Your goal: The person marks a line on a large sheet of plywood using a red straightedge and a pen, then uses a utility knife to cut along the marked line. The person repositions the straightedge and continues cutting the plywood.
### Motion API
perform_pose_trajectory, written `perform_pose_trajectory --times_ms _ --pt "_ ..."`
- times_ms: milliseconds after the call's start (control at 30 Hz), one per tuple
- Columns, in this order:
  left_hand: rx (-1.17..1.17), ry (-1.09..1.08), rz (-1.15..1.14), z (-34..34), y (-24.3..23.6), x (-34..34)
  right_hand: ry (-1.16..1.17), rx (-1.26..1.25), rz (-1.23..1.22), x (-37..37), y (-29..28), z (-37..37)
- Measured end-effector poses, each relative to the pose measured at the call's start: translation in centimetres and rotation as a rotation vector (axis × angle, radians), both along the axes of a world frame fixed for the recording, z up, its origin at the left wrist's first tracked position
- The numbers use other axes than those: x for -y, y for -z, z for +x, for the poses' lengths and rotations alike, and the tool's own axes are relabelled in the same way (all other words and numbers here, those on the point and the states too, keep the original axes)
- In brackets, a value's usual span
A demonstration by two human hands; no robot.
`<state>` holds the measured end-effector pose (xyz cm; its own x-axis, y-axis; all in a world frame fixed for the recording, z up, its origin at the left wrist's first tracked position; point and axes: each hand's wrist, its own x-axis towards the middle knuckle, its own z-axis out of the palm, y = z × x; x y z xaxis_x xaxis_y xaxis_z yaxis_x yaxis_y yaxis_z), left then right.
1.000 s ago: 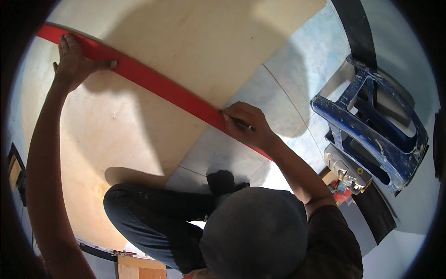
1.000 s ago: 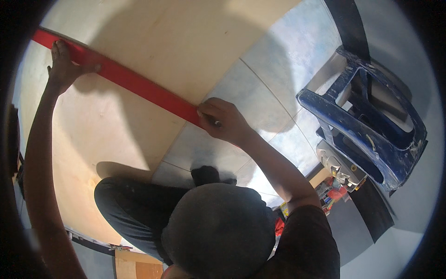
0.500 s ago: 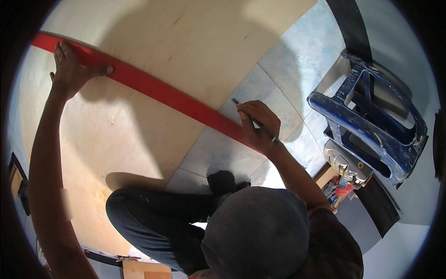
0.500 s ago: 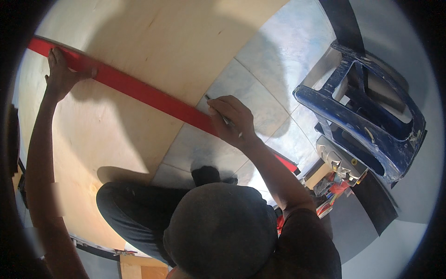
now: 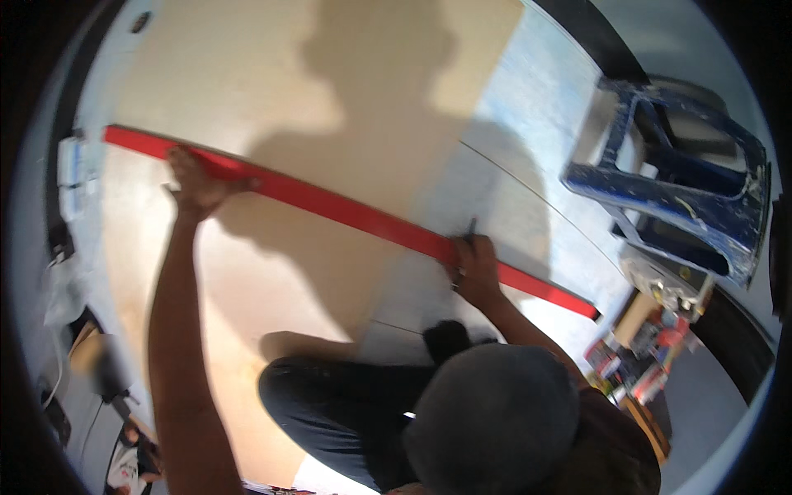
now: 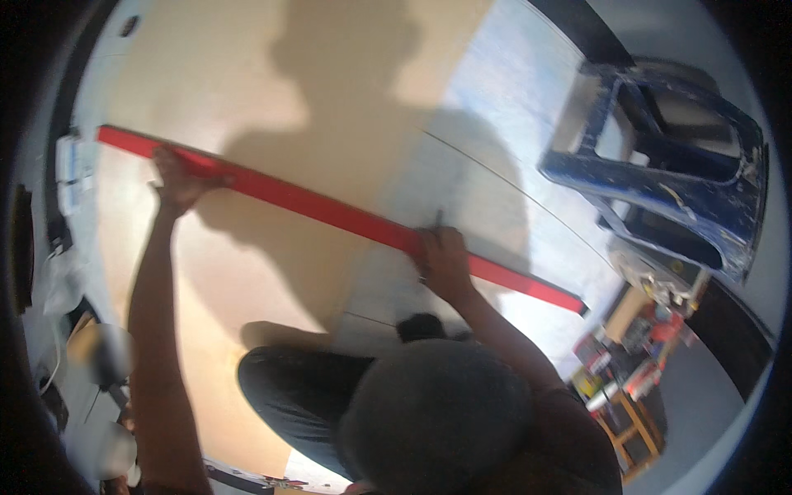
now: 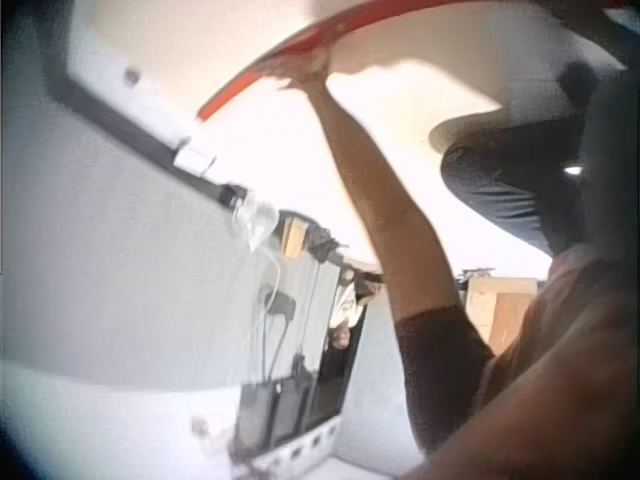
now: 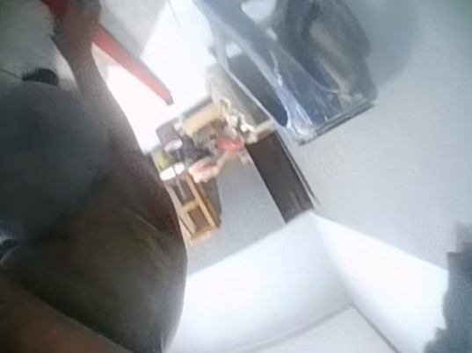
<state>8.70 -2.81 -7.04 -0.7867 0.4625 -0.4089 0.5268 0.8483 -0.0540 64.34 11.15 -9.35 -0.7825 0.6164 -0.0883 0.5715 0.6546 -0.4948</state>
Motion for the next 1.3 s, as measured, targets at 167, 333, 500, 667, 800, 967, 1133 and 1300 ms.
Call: perform_pose_trajectory --times_ms 167,333,500,667,800,967,1133,1300 --pt "-0.12 0.029 0.194 6.7 0.8 -0.7 0.015 0.047 0.007 -0.7 -0.3 1.8" --pt "0.018 -0.256 0.52 12.5 -3.2 9.8 -0.067 -0.074 -0.125 -1.7 -3.5 -2.0" --pt "0.043 -0.665 0.599 17.6 -1.2 30.6 -0.333 -0.323 -0.11 -1.6 -4.1 -3.8" --pt "-0.056 -0.941 0.204 24.2 -0.5 43.6 -0.1 -0.32 -0.353 1.8 -7.1 -4.4" --pt "0.106 -1.181 0.135 28.7 -0.1 41.0 -0.136 -0.259 -0.395 1.6 -8.5 -5.2" --pt "0.164 -1.235 0.154 29.0 0.3 42.4 -0.298 -0.301 -0.436 5.8 -11.5 -7.0" --pt "0.239 -1.162 0.179 28.5 0.0 43.2 -0.526 -0.255 -0.385 7.3 -10.7 -8.1" --pt "0.278 -1.129 0.187 28.7 0.4 44.1 -0.646 -0.254 -0.351 9.6 -13.1 -13.6"
